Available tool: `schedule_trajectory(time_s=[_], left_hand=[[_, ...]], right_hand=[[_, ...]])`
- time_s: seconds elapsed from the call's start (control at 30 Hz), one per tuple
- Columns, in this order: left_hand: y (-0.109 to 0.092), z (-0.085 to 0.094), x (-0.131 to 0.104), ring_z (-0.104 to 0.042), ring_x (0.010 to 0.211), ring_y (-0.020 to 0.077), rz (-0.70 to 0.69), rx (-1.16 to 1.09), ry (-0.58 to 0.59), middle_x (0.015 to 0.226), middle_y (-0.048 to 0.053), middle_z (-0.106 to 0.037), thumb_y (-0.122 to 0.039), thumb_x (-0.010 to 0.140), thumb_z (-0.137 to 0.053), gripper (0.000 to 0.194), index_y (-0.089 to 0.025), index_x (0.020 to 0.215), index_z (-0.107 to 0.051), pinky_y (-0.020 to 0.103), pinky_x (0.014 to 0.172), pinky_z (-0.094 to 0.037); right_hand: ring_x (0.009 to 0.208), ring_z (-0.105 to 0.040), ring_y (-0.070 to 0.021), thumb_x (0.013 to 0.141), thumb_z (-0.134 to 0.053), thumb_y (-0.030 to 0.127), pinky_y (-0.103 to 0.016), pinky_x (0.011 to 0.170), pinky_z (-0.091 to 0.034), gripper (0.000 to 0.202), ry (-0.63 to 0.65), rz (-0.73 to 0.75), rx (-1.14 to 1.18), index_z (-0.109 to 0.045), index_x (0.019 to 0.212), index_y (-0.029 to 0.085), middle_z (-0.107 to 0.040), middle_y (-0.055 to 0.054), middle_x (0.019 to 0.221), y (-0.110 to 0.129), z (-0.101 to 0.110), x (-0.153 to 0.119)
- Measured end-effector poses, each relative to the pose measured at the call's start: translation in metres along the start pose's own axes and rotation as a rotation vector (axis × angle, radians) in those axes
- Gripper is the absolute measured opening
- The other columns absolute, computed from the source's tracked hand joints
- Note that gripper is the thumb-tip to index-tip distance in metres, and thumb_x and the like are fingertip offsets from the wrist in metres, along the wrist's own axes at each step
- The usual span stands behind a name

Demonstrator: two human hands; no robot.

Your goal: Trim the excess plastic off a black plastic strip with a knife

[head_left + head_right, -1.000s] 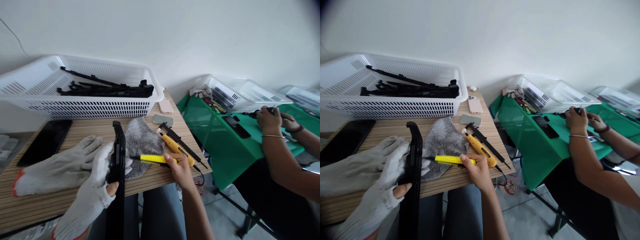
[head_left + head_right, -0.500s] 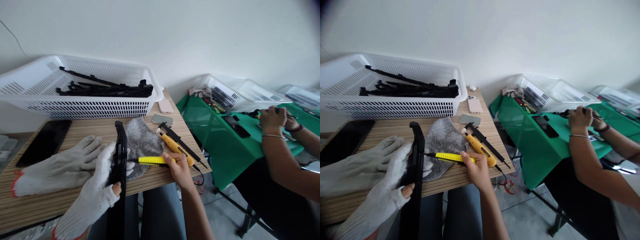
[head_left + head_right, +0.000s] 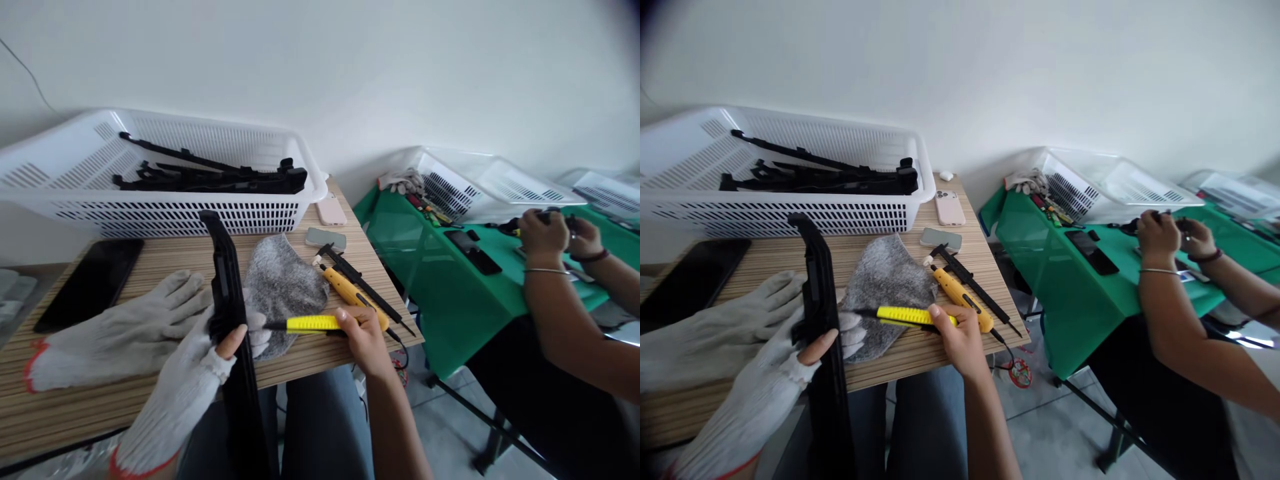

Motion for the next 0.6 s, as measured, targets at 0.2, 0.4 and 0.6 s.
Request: schedule_trajectory(time_s=[0.2, 0.4, 0.6], left_hand=[[0.014, -0.003, 0.004, -0.080, 0.089, 0.0379, 0.188, -0.071, 0.021, 0.089, 0.008, -0.083, -0.061, 0.066, -0.089, 0.064, -0.022, 0.115, -0.075, 0.051, 0.076, -0.070], [0.024, 0.002, 0.005, -0.079, 0.100, 0.0409, 0.239, -0.106, 0.030, 0.102, 0.007, -0.084, -0.065, 0.070, -0.086, 0.062, -0.027, 0.118, -0.074, 0.056, 0.080, -0.070], [0.028, 0.003, 0.007, -0.077, 0.108, 0.0436, 0.252, -0.104, 0.041, 0.104, 0.010, -0.083, -0.066, 0.069, -0.086, 0.064, -0.025, 0.117, -0.074, 0.059, 0.087, -0.068]], right_hand=[[0.048, -0.042, -0.0155, 0.086, -0.056, 0.085, -0.029, 0.043, -0.031, 0.075, -0.004, 0.026, -0.041, -0.069, 0.052, 0.020, -0.051, -0.004, 0.048, 0.004, -0.001, -0.002], [0.051, -0.050, -0.0174, 0.087, -0.057, 0.085, -0.028, 0.045, -0.037, 0.075, 0.019, 0.045, -0.050, -0.077, 0.059, 0.018, -0.062, -0.006, 0.053, 0.006, -0.004, -0.002], [0.063, -0.070, -0.0247, 0.087, -0.064, 0.080, -0.033, 0.055, -0.054, 0.063, 0.060, 0.068, 0.020, -0.087, 0.078, 0.022, -0.077, -0.010, 0.070, 0.006, -0.009, -0.004]])
Point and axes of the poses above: each hand's wrist, its own x-axis towards the middle knuckle, its own z-axis out of the back of the hand, y = z × x, the point moved 9 cm from there along x, towards the middle knuckle
